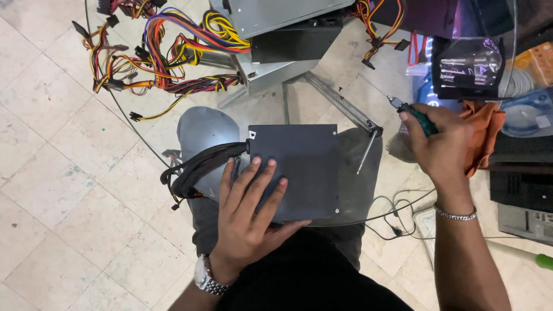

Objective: The person holds a black computer power supply unit, turning it over to inspect the label and connectors. They then use a screwdriver to tighten screws on the unit's metal casing, securing it while seated.

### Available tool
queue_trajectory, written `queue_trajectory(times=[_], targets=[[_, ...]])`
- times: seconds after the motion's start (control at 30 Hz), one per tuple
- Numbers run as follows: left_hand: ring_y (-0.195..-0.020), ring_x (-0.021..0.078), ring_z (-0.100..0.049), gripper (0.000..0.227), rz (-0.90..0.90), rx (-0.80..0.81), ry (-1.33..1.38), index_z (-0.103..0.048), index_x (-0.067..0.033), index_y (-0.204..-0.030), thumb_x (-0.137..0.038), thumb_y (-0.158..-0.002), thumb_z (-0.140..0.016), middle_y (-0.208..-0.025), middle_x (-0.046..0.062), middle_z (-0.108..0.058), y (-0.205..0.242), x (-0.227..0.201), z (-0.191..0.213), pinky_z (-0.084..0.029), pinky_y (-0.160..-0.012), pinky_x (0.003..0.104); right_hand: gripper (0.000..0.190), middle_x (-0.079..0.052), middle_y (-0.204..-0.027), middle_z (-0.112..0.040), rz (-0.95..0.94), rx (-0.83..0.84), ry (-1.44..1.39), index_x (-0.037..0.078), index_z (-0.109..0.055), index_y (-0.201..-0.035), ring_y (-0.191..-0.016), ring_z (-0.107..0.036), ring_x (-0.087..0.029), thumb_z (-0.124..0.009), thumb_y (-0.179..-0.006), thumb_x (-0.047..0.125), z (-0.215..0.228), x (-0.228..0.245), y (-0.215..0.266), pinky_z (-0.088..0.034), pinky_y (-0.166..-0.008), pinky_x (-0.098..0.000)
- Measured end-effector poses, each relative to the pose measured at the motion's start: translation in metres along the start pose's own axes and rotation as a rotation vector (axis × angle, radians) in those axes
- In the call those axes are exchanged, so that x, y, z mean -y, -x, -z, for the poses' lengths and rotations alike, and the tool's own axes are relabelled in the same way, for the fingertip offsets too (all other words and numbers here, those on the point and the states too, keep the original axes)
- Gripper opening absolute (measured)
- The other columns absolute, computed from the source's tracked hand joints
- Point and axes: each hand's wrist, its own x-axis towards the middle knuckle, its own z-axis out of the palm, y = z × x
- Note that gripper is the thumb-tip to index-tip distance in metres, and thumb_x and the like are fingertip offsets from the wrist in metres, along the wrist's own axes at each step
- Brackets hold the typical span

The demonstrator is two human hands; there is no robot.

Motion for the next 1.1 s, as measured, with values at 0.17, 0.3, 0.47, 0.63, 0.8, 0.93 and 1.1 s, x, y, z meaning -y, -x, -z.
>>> queue_trajectory(times=[0.17, 0.3, 0.47, 0.63, 0.8, 0.93, 1.1], targets=[[-0.134, 0.0408, -0.058, 0.071, 0.067, -0.086, -0.096, -0.062, -0.0040, -0.132, -0.057, -0.090, -0.085, -0.138, 0.022, -0.063, -0.004, -0.010, -0.029, -0.037, -0.114, 0.075, 0.018, -0.022, -0.103, -0.075, 0.020, -0.011, 0.000, -0.013, -0.076, -0.113, -0.091, -0.071, -0.032, -0.079, -0.107, 0.004, 0.002, 0.006, 0.004, -0.053, -0.082, -0.0388], [-0.128, 0.0404, -0.065, 0.074, 0.122, -0.117, -0.235, -0.061, -0.0014, -0.130, -0.060, -0.091, -0.085, -0.134, 0.021, -0.067, -0.021, -0.016, -0.044, -0.028, -0.112, 0.079, 0.021, -0.023, -0.105, -0.076, -0.005, -0.043, -0.026, -0.013, -0.076, -0.115, -0.094, -0.071, -0.031, -0.077, -0.107, 0.006, 0.008, 0.015, 0.014, -0.054, -0.083, -0.0380], [-0.127, 0.0372, -0.063, 0.048, 0.094, -0.122, -0.100, -0.069, -0.0033, -0.117, -0.046, -0.097, -0.078, -0.129, 0.016, -0.070, -0.038, -0.030, -0.037, -0.025, -0.111, 0.067, 0.020, -0.016, -0.096, -0.072, -0.143, -0.033, -0.130, -0.010, -0.075, -0.116, -0.075, -0.060, -0.018, -0.074, -0.105, 0.007, 0.044, 0.058, 0.043, -0.045, -0.068, -0.0289], [-0.107, 0.0303, -0.068, 0.032, 0.108, -0.162, 0.276, -0.067, -0.0035, -0.119, -0.022, -0.097, -0.079, -0.118, 0.011, -0.075, -0.045, -0.039, -0.025, -0.039, -0.095, 0.045, 0.025, -0.023, -0.108, -0.072, -0.293, -0.045, -0.206, -0.011, -0.072, -0.113, -0.091, -0.066, -0.023, -0.077, -0.094, 0.003, 0.078, 0.110, 0.083, -0.050, -0.082, -0.0325], [-0.095, 0.0263, -0.076, 0.029, 0.250, -0.132, 0.811, -0.066, -0.0037, -0.122, -0.005, -0.095, -0.078, -0.112, 0.010, -0.077, -0.041, -0.036, -0.018, -0.064, -0.083, 0.036, 0.026, -0.028, -0.101, -0.072, -0.351, -0.014, -0.265, -0.013, -0.071, -0.103, -0.089, -0.071, -0.033, -0.076, -0.080, -0.001, 0.088, 0.141, 0.099, -0.057, -0.082, -0.0377], [-0.086, 0.0239, -0.073, 0.021, 0.255, -0.113, 0.806, -0.070, -0.0013, -0.115, -0.004, -0.095, -0.076, -0.106, 0.009, -0.078, -0.040, -0.035, -0.011, -0.062, -0.077, 0.034, 0.026, -0.024, -0.096, -0.072, -0.285, -0.011, -0.322, -0.012, -0.070, -0.101, -0.083, -0.069, -0.031, -0.075, -0.080, 0.001, 0.081, 0.135, 0.105, -0.054, -0.078, -0.0351], [-0.082, 0.0252, -0.074, 0.010, 0.281, -0.133, 0.899, -0.073, 0.0007, -0.106, -0.004, -0.097, -0.071, -0.097, 0.011, -0.078, -0.032, -0.033, -0.003, -0.063, -0.075, 0.032, 0.027, -0.022, -0.097, -0.074, -0.243, 0.048, -0.299, -0.009, -0.072, -0.100, -0.084, -0.071, -0.028, -0.076, -0.079, 0.006, 0.077, 0.141, 0.104, -0.057, -0.080, -0.0347]])
